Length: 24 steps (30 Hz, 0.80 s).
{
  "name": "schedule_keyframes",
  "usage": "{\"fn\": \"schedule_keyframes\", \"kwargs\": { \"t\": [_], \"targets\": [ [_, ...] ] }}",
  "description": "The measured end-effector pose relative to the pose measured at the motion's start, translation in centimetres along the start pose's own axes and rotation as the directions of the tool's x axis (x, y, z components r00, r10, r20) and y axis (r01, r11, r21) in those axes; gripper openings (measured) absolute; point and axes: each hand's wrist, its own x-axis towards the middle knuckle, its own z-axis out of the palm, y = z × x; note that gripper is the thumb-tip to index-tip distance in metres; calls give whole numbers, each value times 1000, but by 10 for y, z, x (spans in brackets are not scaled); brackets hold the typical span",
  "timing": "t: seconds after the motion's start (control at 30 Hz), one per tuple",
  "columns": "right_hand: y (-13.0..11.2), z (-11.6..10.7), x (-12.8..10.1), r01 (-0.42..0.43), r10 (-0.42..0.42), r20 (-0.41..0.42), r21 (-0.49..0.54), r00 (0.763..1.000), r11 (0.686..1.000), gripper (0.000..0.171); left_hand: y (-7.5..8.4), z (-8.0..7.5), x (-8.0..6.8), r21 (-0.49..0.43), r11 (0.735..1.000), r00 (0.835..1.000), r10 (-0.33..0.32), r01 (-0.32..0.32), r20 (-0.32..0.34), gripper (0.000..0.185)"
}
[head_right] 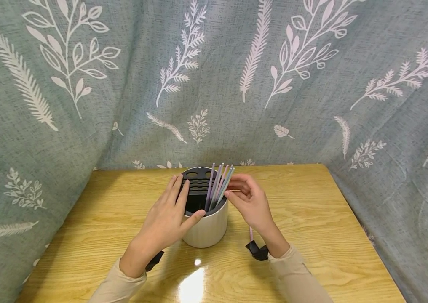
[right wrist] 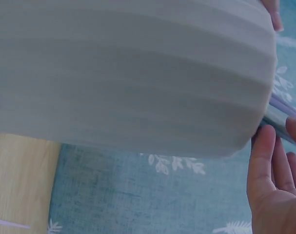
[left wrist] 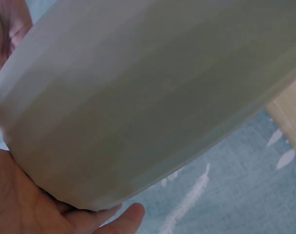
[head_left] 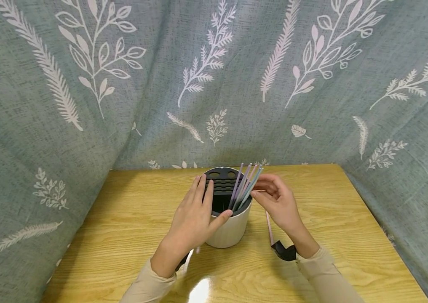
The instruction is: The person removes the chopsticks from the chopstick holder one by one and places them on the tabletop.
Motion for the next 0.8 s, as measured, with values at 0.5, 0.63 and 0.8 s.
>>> {"fn": "schedule_keyframes", "kwargs": {
  "t": [0.5, 0.63, 0.8],
  "targets": [
    [-1, 4, 5, -38, 31, -76, -95, 997, 995, 37, 0, -1, 0, -10, 1000, 1000, -12, 12, 16, 92],
    [-14, -1, 14, 67, -73, -116, -61, 991, 996, 38, -1, 0, 0, -3, 1000, 1000, -4, 4, 5, 92],
    [-45, -10, 30, 282, -272, -197, 23, 942, 959, 39, -1, 0, 0, 5, 1000, 1000, 4, -4, -3, 92]
  ]
}}
